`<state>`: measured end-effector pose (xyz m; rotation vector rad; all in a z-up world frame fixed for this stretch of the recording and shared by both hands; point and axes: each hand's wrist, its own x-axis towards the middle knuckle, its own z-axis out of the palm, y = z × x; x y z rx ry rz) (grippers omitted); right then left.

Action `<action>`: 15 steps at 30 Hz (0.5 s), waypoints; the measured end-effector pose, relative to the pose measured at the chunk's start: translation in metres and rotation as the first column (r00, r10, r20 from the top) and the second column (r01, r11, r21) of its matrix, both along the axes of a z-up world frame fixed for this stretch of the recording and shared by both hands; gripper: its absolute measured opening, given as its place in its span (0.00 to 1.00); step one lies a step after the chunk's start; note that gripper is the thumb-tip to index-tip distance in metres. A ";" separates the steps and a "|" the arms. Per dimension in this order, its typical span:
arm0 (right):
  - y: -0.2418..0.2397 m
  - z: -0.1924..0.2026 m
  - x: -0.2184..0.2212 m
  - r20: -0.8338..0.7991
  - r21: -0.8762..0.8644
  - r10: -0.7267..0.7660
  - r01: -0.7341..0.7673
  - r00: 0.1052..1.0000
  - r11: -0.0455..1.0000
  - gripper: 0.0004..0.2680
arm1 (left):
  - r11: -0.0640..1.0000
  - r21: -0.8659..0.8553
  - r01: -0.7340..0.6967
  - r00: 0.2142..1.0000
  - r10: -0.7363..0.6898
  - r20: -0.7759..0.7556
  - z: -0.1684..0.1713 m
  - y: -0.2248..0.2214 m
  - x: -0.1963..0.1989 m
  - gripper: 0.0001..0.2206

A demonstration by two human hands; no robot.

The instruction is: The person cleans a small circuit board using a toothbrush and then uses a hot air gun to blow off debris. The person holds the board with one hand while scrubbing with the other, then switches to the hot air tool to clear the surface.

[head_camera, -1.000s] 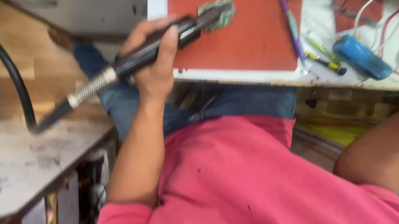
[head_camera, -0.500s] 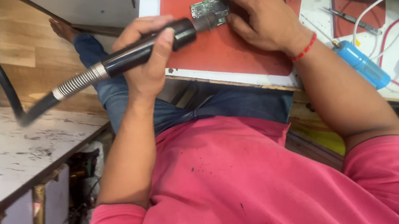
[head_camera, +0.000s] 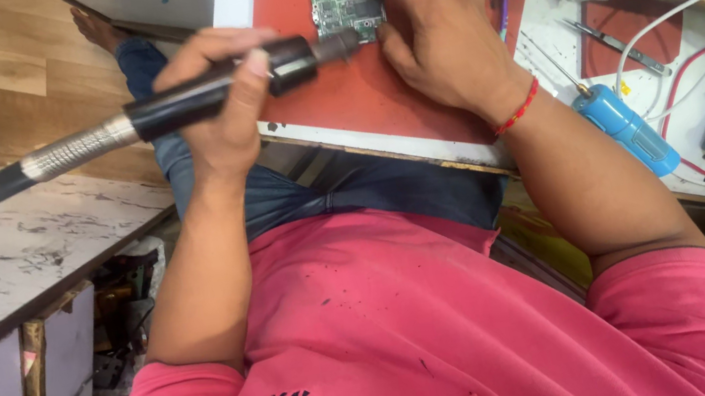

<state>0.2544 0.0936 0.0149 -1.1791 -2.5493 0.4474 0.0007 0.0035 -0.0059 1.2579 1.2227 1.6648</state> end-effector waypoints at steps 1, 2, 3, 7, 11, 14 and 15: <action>0.001 0.000 0.001 -0.017 -0.013 0.020 -0.020 1.000 1.000 0.15 | 0.999 -0.015 -0.041 0.998 0.042 0.037 -0.001 -0.002 0.001 0.09; 0.002 0.000 0.002 -0.034 -0.025 0.040 -0.041 0.999 0.999 0.14 | 0.999 -0.008 -0.038 0.999 0.039 0.020 -0.002 -0.003 0.001 0.09; 0.003 0.000 0.004 -0.050 -0.036 0.057 -0.059 0.997 0.998 0.14 | 0.999 0.000 -0.033 0.999 0.033 0.004 -0.002 -0.002 0.001 0.09; 0.010 0.001 0.012 -0.089 -0.036 0.126 -0.130 0.988 0.991 0.14 | 0.997 0.036 -0.064 0.997 0.066 -0.051 -0.005 -0.002 0.005 0.09; 0.015 -0.001 0.015 -0.116 -0.060 0.143 -0.150 0.983 0.987 0.15 | 0.999 0.027 -0.021 0.997 0.023 -0.079 -0.002 -0.001 0.001 0.09; 0.015 -0.003 0.016 -0.123 -0.079 0.138 -0.149 0.983 0.986 0.15 | 0.998 0.053 0.030 0.999 -0.029 -0.033 -0.002 -0.003 0.001 0.09; 0.015 -0.002 0.015 -0.128 -0.085 0.131 -0.142 0.983 0.986 0.15 | 1.000 0.022 -0.009 1.000 0.009 0.012 -0.002 -0.002 0.001 0.09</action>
